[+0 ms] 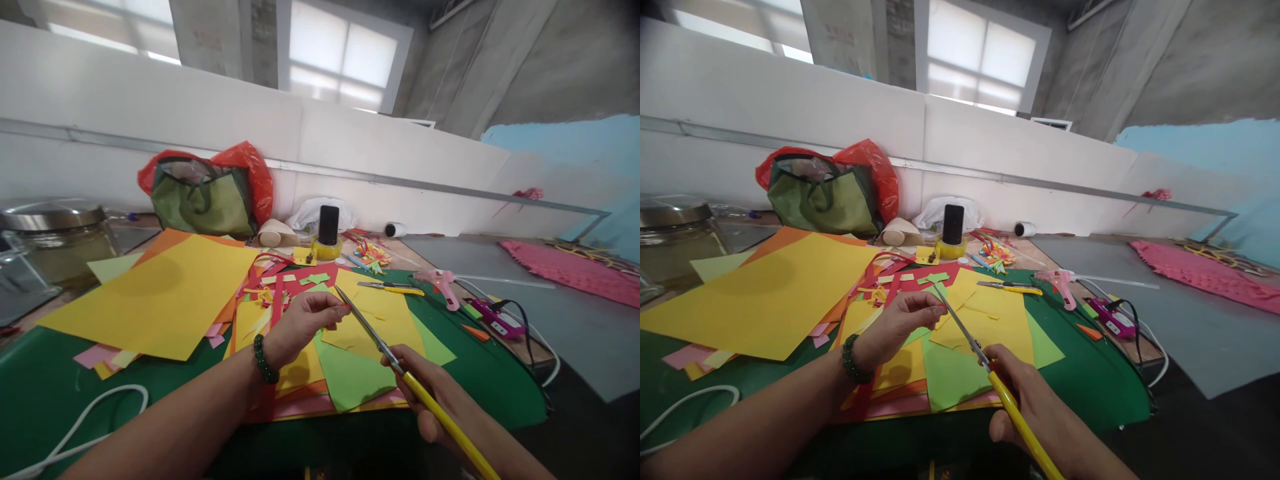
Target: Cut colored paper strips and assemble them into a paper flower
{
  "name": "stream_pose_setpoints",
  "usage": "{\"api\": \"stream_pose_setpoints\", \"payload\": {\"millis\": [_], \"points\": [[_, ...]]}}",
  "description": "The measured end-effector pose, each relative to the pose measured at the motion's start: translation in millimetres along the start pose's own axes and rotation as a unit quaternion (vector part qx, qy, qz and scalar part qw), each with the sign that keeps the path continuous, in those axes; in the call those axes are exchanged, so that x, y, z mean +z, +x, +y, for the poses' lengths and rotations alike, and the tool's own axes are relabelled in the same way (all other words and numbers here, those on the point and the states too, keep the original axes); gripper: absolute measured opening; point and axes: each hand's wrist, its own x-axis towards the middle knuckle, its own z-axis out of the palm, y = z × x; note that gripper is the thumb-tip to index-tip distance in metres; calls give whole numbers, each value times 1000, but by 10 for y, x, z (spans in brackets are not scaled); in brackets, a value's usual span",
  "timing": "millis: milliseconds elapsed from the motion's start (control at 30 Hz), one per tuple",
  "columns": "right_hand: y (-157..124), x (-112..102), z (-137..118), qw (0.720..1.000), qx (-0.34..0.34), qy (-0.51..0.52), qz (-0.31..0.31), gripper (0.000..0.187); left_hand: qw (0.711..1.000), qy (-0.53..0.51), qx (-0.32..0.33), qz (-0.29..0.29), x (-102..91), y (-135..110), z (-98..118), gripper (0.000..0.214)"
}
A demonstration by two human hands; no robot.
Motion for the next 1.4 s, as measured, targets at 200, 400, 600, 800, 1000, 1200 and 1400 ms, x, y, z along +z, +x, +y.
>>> {"api": "stream_pose_setpoints", "payload": {"millis": [200, 400, 600, 800, 1000, 1200, 1400], "points": [[-12, -11, 54, 1000, 2, -8, 1, 88, 1000, 8, -10, 5, -9, 2, 8, 29], [-35, -21, 154, 1000, -2, -8, 15, 85, 1000, -2, -8, 0, -23, 3, -5, 24], [-6, 2, 79, 995, 16, 46, 92, 67, 1000, -11, -8, -14, -28, 2, 0, 26], [243, 51, -244, 980, -27, 59, 190, 35, 991, 50, -34, -118, -7, -20, 23, 31], [528, 79, -363, 981, -94, 52, 164, 38, 982, 108, -12, -154, 1, -42, -6, 35], [566, 84, -405, 987, -104, 57, 111, 41, 979, 121, 23, -162, 47, -49, -39, 44], [556, 37, -420, 988, -83, 36, 124, 42, 981, 119, 10, -153, 30, -55, -27, 38]]}}
